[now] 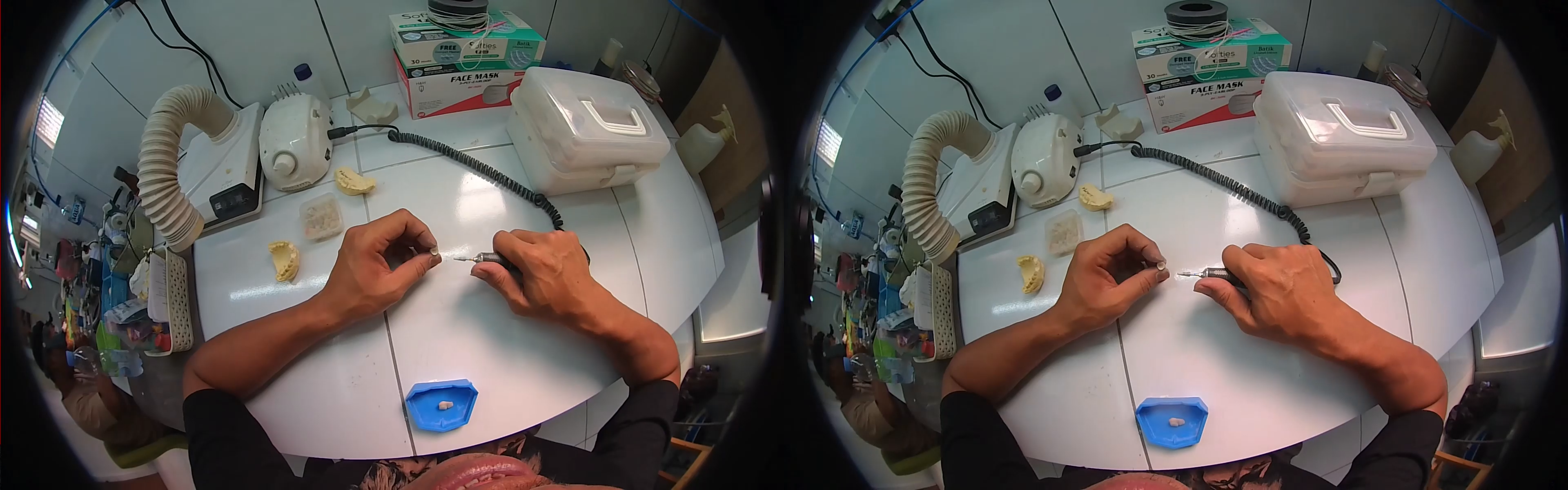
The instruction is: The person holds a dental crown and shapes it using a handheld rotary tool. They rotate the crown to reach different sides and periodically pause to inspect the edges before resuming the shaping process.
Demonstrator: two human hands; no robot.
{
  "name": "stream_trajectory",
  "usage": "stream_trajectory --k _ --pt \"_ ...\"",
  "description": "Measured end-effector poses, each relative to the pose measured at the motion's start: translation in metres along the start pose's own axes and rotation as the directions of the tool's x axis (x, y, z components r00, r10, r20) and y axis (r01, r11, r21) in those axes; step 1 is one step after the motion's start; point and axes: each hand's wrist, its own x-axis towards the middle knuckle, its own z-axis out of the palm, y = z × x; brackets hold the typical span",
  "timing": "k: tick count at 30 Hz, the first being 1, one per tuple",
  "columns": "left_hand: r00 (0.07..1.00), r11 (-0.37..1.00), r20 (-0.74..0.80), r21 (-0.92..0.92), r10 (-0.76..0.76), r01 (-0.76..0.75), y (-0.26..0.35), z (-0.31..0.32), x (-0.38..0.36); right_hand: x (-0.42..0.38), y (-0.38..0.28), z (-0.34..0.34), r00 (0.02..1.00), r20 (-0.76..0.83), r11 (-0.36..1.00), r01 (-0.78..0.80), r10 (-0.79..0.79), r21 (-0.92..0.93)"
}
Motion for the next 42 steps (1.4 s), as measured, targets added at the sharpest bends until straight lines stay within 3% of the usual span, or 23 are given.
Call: stream_trajectory --k 7,42 --pt "0.996 0.996 0.020 0.025 0.081 -0.082 0.000 0.003 -0.001 -0.001 -0.004 0.002 1.000 -0.006 1.000 0.009 -0.009 -0.019" --pt "0.997 0.995 0.027 0.069 0.067 -0.069 0.007 0.005 -0.001 -0.003 -0.011 0.014 0.999 -0.041 0.990 0.027 -0.033 -0.139"
